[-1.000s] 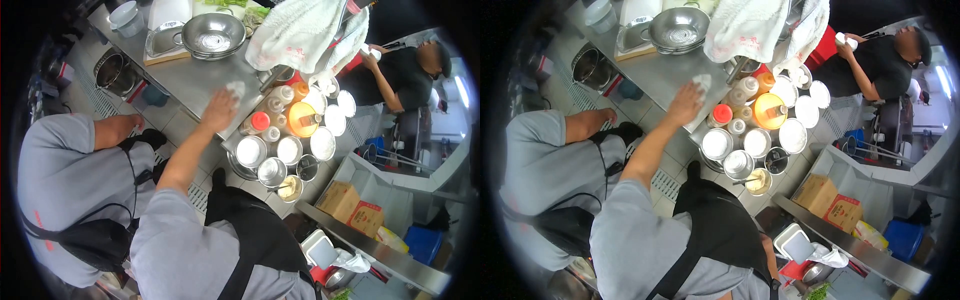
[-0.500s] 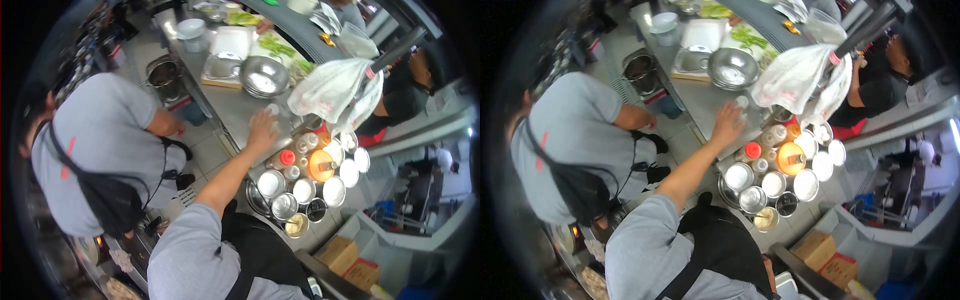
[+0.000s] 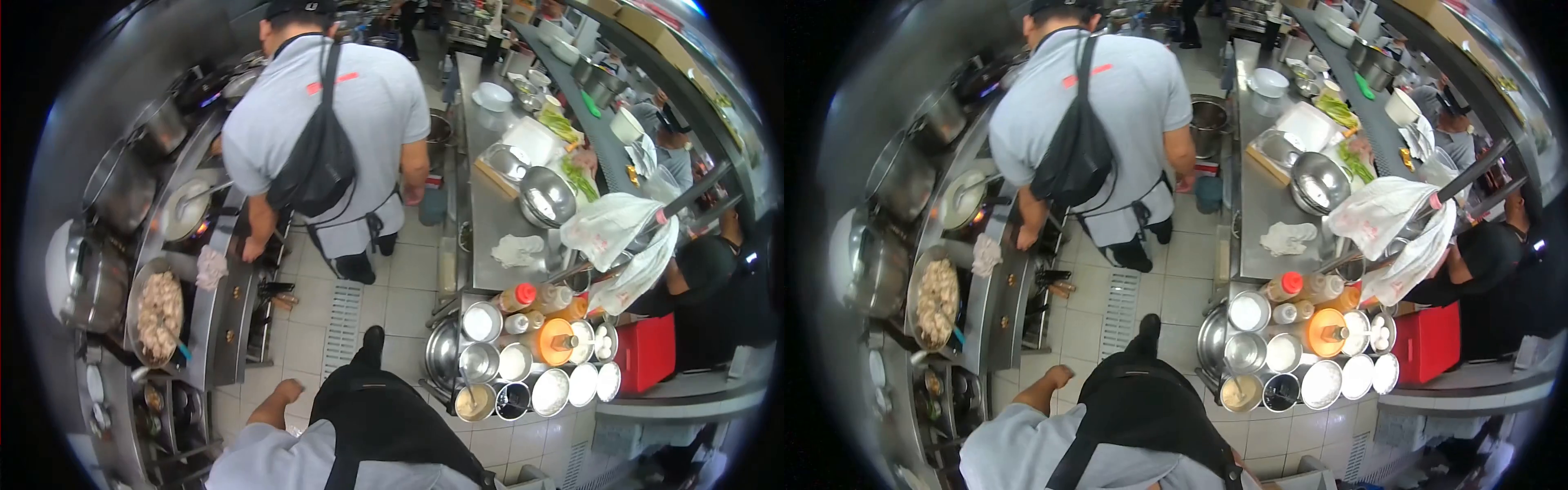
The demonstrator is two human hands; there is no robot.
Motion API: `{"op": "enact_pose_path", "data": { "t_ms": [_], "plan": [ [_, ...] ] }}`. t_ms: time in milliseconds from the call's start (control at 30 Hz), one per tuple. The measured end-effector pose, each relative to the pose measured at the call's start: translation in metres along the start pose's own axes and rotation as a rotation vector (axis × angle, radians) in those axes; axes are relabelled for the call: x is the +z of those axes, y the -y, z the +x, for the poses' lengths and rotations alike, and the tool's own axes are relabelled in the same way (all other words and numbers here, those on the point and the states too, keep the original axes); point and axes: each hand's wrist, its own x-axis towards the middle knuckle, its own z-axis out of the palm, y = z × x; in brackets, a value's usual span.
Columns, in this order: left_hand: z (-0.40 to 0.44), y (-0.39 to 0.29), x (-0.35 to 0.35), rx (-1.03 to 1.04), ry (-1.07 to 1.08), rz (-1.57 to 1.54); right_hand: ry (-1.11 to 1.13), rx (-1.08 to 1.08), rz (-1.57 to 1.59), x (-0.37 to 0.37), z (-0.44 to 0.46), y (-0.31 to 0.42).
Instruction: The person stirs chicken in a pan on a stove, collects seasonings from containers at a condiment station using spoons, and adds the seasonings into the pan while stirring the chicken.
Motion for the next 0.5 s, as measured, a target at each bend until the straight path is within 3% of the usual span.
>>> {"op": "enact_pose_path", "data": {
  "t_ms": [33,100,200,300,400,500],
  "plan": [
    [-0.03,0.017,0.028,-0.121,-0.076,-0.016,0.013,-0.004,-0.028,0.001,-0.001,0.002],
    [-0.06,0.028,0.097,-0.62,-0.11,-0.341,0.048,-0.023,-0.104,0.004,0.0,0.005],
    [-0.083,0.003,0.148,-0.323,-0.003,-0.343,0.115,-0.049,-0.248,0.019,0.0,0.008],
    [-0.076,-0.031,0.18,-0.153,-0.037,-0.386,0.206,-0.089,-0.451,0.047,-0.001,0.008],
    [-0.091,-0.007,0.209,-0.289,0.206,-0.33,0.307,-0.18,-0.741,0.087,-0.006,0.029],
    [-0.083,0.043,0.264,-0.212,0.001,-0.401,0.392,-0.409,-1.168,0.141,-0.003,0.065]
  ]
}}
